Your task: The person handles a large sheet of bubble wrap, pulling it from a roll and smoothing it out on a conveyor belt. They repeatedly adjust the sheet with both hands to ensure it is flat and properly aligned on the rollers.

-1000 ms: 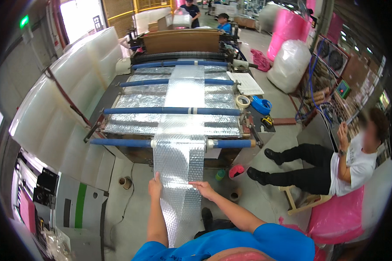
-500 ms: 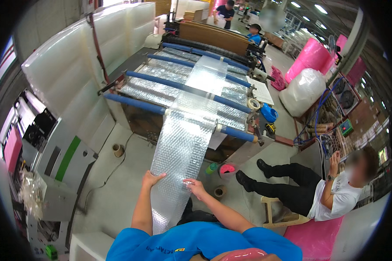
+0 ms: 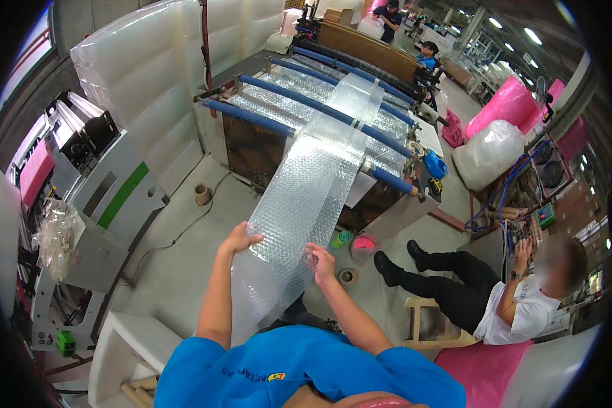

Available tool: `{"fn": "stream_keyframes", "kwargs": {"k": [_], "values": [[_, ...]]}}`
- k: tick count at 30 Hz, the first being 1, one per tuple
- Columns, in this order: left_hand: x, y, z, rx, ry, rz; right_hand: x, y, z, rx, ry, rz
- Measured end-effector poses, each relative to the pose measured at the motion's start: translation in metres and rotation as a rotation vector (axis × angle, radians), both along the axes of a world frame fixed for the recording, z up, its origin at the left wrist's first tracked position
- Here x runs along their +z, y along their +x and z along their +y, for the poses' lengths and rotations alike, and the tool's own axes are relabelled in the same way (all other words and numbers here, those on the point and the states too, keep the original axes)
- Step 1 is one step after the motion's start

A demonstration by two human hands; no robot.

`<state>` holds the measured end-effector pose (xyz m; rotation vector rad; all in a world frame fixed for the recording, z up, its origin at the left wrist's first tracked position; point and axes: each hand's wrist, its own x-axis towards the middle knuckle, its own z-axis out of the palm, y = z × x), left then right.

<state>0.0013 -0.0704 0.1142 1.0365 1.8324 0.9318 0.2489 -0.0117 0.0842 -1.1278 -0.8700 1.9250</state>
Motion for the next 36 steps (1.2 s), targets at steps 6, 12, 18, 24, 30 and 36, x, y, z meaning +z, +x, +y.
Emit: {"fn": "stream_keyframes", "kwargs": {"k": [6, 12, 18, 24, 30, 36], "values": [[0.021, -0.027, 0.005, -0.184, -0.067, -0.010, 0.035, -0.021, -0.016, 0.032, -0.157, 0.010], [0.005, -0.012, -0.003, -0.036, -0.091, 0.063, 0.015, -0.020, -0.018, 0.137, -0.106, -0.192], [-0.025, -0.008, -0.007, 0.052, -0.040, 0.270, 0.000, -0.022, -0.022, 0.128, 0.005, -0.304], [-0.062, 0.001, -0.002, 0.136, -0.049, 0.225, -0.036, -0.024, -0.022, 0.078, 0.185, -0.558], [-0.044, 0.009, 0.012, 0.091, -0.227, 0.185, -0.043, -0.020, -0.007, 0.079, 0.230, -0.661], [-0.098, -0.002, 0.031, 0.048, -0.292, 0.165, -0.061, -0.015, 0.010, 0.185, 0.185, -0.717]]}}
